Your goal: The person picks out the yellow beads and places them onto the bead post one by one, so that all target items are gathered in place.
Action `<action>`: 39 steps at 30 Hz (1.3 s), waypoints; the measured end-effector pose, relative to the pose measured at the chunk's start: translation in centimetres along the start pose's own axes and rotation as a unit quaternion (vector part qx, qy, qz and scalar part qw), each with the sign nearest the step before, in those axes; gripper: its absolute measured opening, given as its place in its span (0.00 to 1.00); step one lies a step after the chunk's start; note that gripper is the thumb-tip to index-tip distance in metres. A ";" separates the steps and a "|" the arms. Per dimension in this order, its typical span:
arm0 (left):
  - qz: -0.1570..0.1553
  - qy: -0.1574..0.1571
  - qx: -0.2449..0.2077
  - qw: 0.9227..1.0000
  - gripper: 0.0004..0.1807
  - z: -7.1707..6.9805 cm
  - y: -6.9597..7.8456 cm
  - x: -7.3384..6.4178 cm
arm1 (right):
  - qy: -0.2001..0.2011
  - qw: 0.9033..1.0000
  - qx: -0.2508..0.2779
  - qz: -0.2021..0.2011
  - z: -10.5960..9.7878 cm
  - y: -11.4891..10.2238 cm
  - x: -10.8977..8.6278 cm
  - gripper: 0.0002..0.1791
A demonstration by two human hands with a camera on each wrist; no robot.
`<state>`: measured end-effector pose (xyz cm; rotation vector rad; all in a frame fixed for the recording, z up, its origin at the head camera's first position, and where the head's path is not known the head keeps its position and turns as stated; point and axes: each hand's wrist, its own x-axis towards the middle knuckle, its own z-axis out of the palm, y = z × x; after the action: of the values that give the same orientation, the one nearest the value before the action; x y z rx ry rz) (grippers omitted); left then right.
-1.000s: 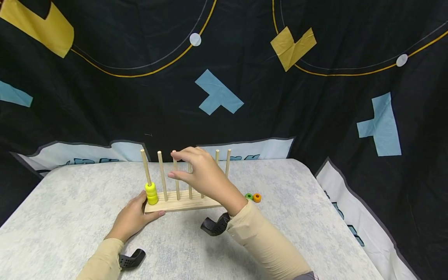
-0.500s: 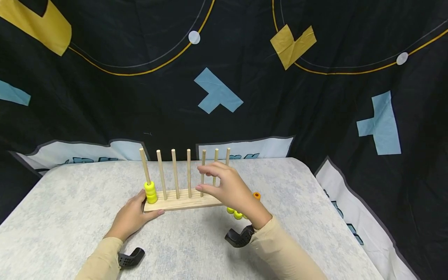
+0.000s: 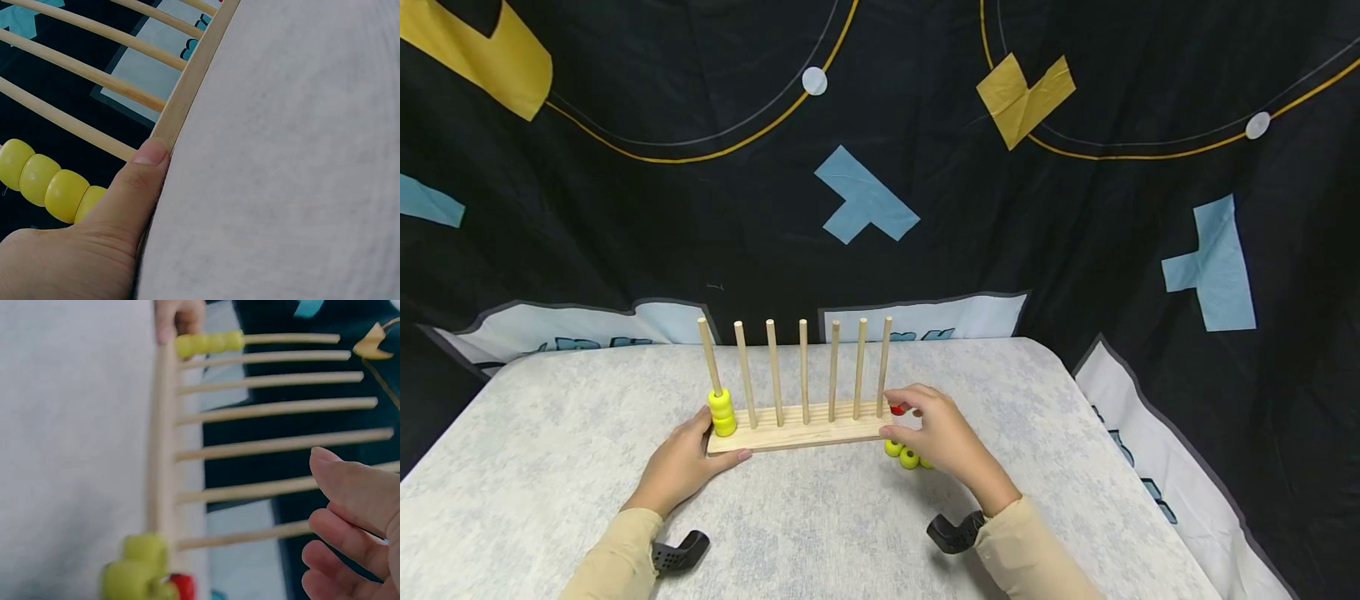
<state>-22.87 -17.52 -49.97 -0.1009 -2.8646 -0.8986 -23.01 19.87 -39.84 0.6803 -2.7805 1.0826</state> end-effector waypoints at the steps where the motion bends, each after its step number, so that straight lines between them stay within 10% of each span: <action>1: 0.000 0.000 0.001 1.000 0.57 0.0 0.0 0.0 | -0.002 1.000 0.001 0.005 0.2 0.5 -0.1 0.26; 17: -0.003 0.000 0.001 1.000 0.58 0.1 -0.1 -0.1 | -0.018 0.994 -0.074 0.081 3.8 4.9 -0.5 0.25; 39: 0.001 0.002 0.001 1.000 0.57 0.1 -0.2 0.0 | -0.003 0.990 -0.130 0.061 4.8 5.3 -0.2 0.19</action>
<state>-22.95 -17.57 -50.17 -0.1022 -2.8601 -0.8942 -24.70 20.24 -46.73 0.4900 -2.9259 0.7133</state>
